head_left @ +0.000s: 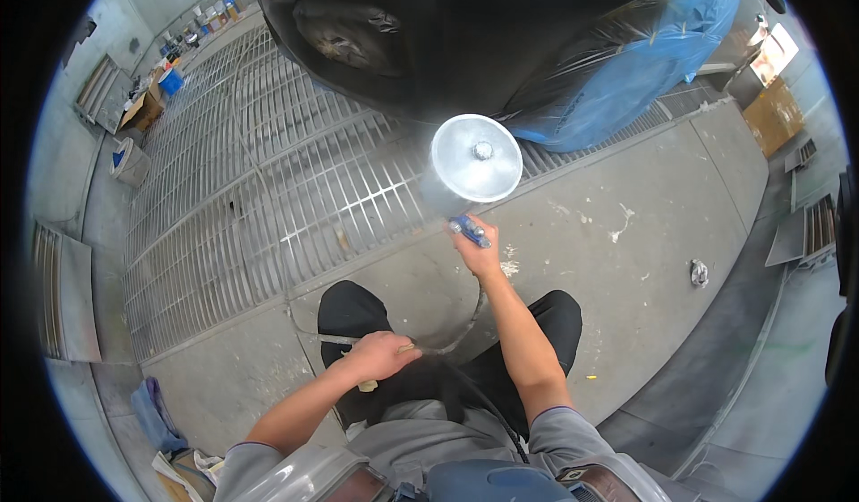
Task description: The person uses a spray gun to apply a coat of paint to a car bumper. The bumper is partially masked with blue protective film and yellow tape. The person moves the spray gun in smooth, sweeping motions across the surface of the bumper.
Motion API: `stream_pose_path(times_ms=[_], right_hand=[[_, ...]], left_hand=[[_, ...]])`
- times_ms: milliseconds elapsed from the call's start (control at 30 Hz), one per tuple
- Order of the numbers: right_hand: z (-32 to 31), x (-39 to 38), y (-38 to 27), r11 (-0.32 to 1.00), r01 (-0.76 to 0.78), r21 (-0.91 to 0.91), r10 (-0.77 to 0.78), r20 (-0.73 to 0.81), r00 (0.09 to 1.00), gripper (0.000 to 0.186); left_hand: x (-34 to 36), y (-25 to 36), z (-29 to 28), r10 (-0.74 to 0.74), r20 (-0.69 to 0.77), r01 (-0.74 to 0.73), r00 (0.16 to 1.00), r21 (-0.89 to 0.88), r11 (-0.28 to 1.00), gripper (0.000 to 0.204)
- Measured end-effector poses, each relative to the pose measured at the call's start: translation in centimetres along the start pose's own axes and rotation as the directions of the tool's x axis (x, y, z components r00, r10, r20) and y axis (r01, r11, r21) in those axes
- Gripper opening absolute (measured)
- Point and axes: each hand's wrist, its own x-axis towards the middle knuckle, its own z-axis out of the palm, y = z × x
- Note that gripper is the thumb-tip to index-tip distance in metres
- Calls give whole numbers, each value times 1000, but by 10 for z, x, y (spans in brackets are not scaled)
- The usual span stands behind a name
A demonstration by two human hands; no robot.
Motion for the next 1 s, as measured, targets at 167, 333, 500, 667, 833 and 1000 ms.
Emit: stream_pose_path(times_ms=[167, 333, 500, 667, 833, 1000], right_hand=[[-53, 22, 16, 959, -279, 40, 279, -275, 920, 24], [-133, 66, -11, 942, -40, 334, 248, -610, 752, 21], [-191, 75, -67, 947, 0, 321, 179, -529, 829, 20], [-266, 97, -123, 985, -11, 170, 79, -400, 913, 18], [-349, 148, -182, 994, 52, 100, -25, -257, 966, 13], [-418, 176, -209, 1000, -7, -5, 6, -161, 987, 20]], left_hand=[[-6, -5, -13, 31, -89, -28, 996, 34, 999, 41], [8, -5, -39, 102, -231, -94, 968, 46, 995, 40], [42, 28, -67, 127, -150, -124, 980, 30, 992, 38], [73, 95, -59, 321, -185, -315, 929, 58, 947, 32], [91, 169, -35, 220, -265, -227, 939, 2, 974, 29], [120, 227, 34, 220, -284, -239, 933, -35, 970, 28]])
